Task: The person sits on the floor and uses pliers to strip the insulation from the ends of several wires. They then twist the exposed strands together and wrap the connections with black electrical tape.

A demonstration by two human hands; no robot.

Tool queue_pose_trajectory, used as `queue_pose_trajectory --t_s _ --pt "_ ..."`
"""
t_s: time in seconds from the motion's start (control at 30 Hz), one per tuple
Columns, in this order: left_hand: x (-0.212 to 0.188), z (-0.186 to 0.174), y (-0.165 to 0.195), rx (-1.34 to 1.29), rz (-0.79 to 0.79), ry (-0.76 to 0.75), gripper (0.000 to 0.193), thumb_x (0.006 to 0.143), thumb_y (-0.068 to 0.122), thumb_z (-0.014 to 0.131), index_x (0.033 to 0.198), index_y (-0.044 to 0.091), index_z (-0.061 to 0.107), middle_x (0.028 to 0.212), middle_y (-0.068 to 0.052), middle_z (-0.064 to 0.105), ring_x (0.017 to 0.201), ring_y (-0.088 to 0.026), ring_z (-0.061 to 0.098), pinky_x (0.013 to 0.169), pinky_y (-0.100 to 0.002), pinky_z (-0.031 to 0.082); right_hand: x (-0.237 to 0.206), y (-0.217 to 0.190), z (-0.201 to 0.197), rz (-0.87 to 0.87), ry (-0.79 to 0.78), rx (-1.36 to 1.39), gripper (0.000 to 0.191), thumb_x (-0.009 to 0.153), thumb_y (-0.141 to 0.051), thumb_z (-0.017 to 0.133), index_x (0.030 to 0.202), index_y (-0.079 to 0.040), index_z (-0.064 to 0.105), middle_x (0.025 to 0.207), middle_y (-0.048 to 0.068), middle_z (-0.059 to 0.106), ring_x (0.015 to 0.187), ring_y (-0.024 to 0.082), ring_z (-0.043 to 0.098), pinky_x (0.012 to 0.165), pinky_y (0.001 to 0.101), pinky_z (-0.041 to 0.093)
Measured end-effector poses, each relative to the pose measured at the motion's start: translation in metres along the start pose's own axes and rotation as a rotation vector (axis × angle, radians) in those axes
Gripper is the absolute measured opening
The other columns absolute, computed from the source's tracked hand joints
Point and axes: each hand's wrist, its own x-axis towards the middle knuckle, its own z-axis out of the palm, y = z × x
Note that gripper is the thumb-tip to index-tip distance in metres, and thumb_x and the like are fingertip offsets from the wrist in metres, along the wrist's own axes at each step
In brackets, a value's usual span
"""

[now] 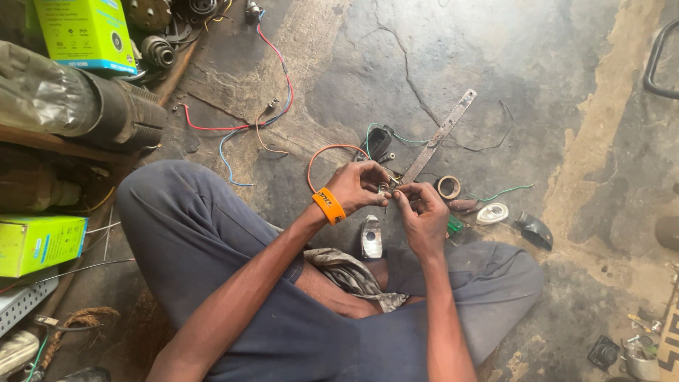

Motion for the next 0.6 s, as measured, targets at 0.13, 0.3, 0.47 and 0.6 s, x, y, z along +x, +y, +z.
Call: queue_pose_trajectory --t_s 0.13,0.3,0.47,0.6 --pt "0.002 0.005 -0.002 -0.091 -0.01 0.012 0.042 0.068 0.003 0.088 0.102 0.002 0.063 0.1 -0.008 0.072 0.093 -0.015 0.075 0.083 -0.029 0.065 0.0 -0.009 0.001 -0.095 0.034 -0.139 0.009 0.092 0.001 0.074 0.1 0.001 0.071 0.094 0.004 0.067 0.075 0.006 0.065 0.06 0.0217 0.05" --pt "-0.002 0.009 0.0 0.079 -0.049 0.087 0.036 0.068 0.002 0.088 0.098 0.003 0.067 0.098 -0.004 0.074 0.091 -0.014 0.075 0.078 -0.028 0.064 -0.002 -0.021 0.002 -0.244 0.034 -0.318 0.014 0.088 0.0 0.078 0.101 -0.002 0.075 0.092 0.006 0.068 0.068 0.01 0.06 0.057 0.0253 0.047" --pt "-0.003 0.006 0.002 0.086 -0.03 0.117 0.034 0.07 0.003 0.087 0.101 0.005 0.071 0.098 -0.004 0.077 0.093 -0.014 0.077 0.08 -0.027 0.065 -0.002 -0.023 0.001 -0.107 -0.067 -0.257 0.016 0.09 0.0 0.074 0.106 -0.005 0.077 0.095 0.005 0.069 0.068 0.009 0.065 0.056 0.0242 0.049" --pt "-0.003 0.003 0.001 -0.002 -0.046 0.073 0.032 0.072 0.0 0.084 0.101 0.003 0.071 0.099 -0.006 0.078 0.093 -0.014 0.078 0.083 -0.027 0.066 -0.002 -0.016 0.002 -0.084 -0.03 -0.183 0.014 0.091 -0.001 0.073 0.104 -0.005 0.075 0.094 0.003 0.071 0.075 0.008 0.068 0.061 0.0228 0.052"
